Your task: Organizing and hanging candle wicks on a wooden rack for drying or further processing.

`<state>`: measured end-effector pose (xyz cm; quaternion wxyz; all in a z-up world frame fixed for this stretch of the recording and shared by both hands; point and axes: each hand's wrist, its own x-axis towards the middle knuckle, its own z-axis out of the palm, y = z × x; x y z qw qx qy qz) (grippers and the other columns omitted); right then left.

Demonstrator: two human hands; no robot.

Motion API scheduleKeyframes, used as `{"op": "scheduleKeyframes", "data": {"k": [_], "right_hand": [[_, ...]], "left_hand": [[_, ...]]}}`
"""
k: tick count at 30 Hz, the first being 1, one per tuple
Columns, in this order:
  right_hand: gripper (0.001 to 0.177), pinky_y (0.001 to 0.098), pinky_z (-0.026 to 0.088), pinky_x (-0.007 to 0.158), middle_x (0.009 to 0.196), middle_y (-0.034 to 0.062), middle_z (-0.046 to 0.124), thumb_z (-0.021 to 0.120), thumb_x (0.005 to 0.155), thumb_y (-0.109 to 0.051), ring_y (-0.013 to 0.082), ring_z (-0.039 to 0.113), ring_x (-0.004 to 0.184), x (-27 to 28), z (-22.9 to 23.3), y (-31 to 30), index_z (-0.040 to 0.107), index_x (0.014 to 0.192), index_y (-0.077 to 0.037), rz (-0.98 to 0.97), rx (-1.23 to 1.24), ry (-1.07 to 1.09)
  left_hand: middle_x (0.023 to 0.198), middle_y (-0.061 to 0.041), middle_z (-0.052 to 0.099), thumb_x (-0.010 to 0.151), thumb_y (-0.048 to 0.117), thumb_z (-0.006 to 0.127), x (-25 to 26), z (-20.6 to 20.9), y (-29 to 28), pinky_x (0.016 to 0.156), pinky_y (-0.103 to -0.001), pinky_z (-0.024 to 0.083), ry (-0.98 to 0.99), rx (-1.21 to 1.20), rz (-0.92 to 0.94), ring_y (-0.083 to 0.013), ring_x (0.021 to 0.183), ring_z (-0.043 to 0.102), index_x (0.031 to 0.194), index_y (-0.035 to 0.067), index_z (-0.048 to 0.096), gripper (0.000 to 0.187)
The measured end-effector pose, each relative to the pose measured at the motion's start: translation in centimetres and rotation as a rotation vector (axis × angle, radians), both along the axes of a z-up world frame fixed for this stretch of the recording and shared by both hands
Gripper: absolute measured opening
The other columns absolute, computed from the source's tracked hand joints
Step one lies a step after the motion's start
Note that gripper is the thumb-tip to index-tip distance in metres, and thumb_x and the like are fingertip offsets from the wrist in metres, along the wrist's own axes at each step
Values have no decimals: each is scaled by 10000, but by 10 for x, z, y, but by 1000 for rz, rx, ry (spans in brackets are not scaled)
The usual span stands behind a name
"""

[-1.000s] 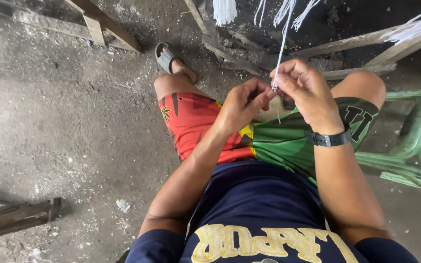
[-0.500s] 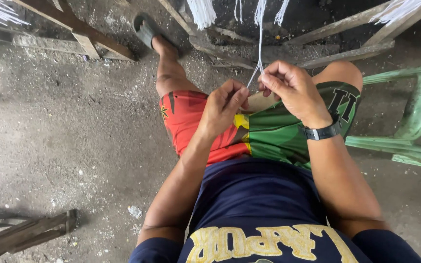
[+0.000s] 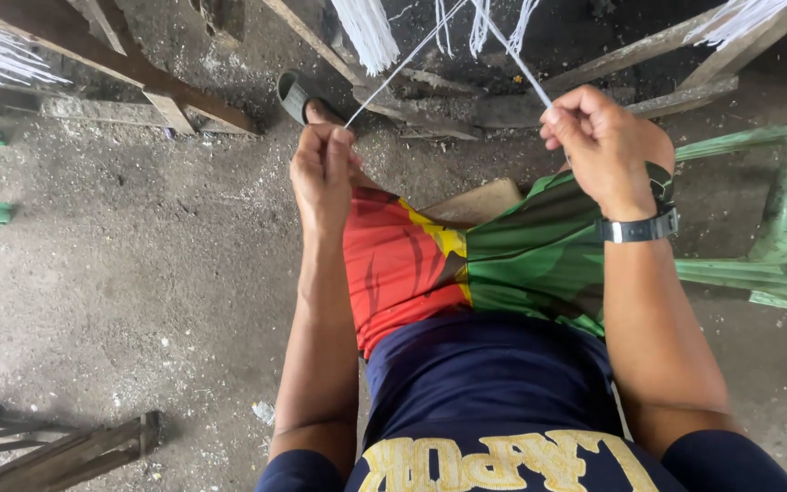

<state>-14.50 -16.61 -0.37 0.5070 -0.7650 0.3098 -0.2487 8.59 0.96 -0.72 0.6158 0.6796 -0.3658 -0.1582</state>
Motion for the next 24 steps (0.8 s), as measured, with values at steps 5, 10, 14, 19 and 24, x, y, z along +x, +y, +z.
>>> {"op": "scheduleKeyframes", "data": {"k": [5,10,14,19,24], "right_hand": [[76,284,433,721,934,101,566,468,941,-127,165,545,855,0,13,13,502,932,-60,53,201,-100],[114,541,412,832,1096,229,528,471,879,-109,366,520,1017,23,47,48,532,871,-13,310,194,-182],[95,321,468,623,939,129,563,571,854,-93,210,562,795,35,28,50,554,847,0,180,-37,-277],[75,267,453,593,861,84,600,599,830,-106,164,562,701,35,25,52,589,816,-33,115,-157,-202],[111,284,469,574,826,97,603,611,818,-141,216,580,698,38,28,57,582,791,-38,91,-180,-194]], "left_hand": [[555,-29,582,803,6,446,-40,-2,-8,594,-255,509,-177,183,-46,-142,481,547,777,108,581,171],[574,-78,605,849,143,487,-88,-23,-22,586,-321,483,81,268,-291,-219,593,619,823,80,613,144],[616,-41,612,832,256,532,-75,-14,-34,601,-293,466,55,240,-426,-200,622,606,788,128,598,150],[700,-100,612,823,196,561,-61,7,-35,572,-293,491,-19,222,-406,-220,678,621,889,77,624,150],[694,-199,608,801,127,494,-78,21,-32,585,-426,454,-51,357,-650,-369,688,606,789,11,618,171]]}}
